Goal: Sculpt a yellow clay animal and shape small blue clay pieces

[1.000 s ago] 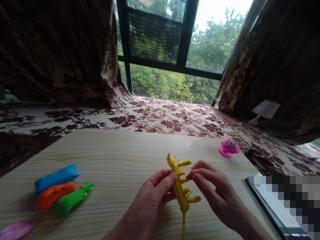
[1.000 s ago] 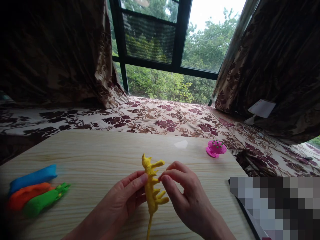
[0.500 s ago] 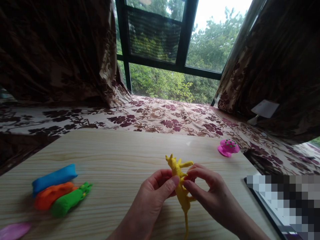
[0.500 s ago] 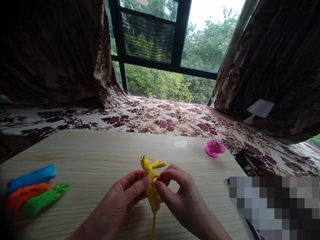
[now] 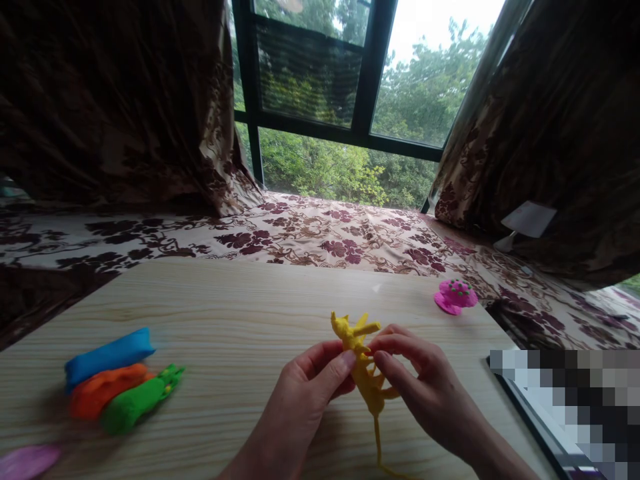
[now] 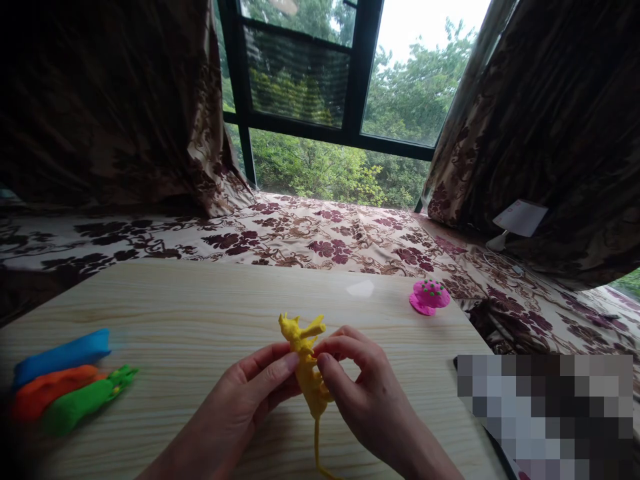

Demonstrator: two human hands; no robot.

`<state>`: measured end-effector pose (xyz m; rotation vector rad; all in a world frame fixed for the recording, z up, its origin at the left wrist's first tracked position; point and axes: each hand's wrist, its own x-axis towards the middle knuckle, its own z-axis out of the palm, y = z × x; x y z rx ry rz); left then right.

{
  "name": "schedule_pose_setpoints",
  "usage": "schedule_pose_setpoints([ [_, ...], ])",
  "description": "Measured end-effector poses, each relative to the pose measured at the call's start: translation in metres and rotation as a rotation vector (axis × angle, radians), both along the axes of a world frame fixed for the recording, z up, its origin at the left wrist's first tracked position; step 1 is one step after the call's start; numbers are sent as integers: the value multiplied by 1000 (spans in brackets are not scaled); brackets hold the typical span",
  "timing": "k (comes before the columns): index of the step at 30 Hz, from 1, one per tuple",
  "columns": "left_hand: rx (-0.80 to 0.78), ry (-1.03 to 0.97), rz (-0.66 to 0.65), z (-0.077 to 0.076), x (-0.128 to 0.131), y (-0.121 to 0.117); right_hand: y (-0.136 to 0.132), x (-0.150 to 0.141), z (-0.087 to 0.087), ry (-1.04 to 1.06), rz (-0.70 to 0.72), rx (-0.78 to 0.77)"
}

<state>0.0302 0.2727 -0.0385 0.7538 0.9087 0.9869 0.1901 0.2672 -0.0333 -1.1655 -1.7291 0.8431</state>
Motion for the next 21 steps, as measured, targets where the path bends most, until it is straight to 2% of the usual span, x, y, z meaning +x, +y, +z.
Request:
schedule_pose_setpoints([
  [4, 15, 11, -15, 1, -1, -1, 1, -1, -2, -3, -35, 81],
  [12, -3, 11, -33, 8, 2, -1, -1, -2, 4, -60, 45, 65],
  [21, 20, 34, -60, 6, 0, -1, -4, 0, 2, -160, -5, 109],
])
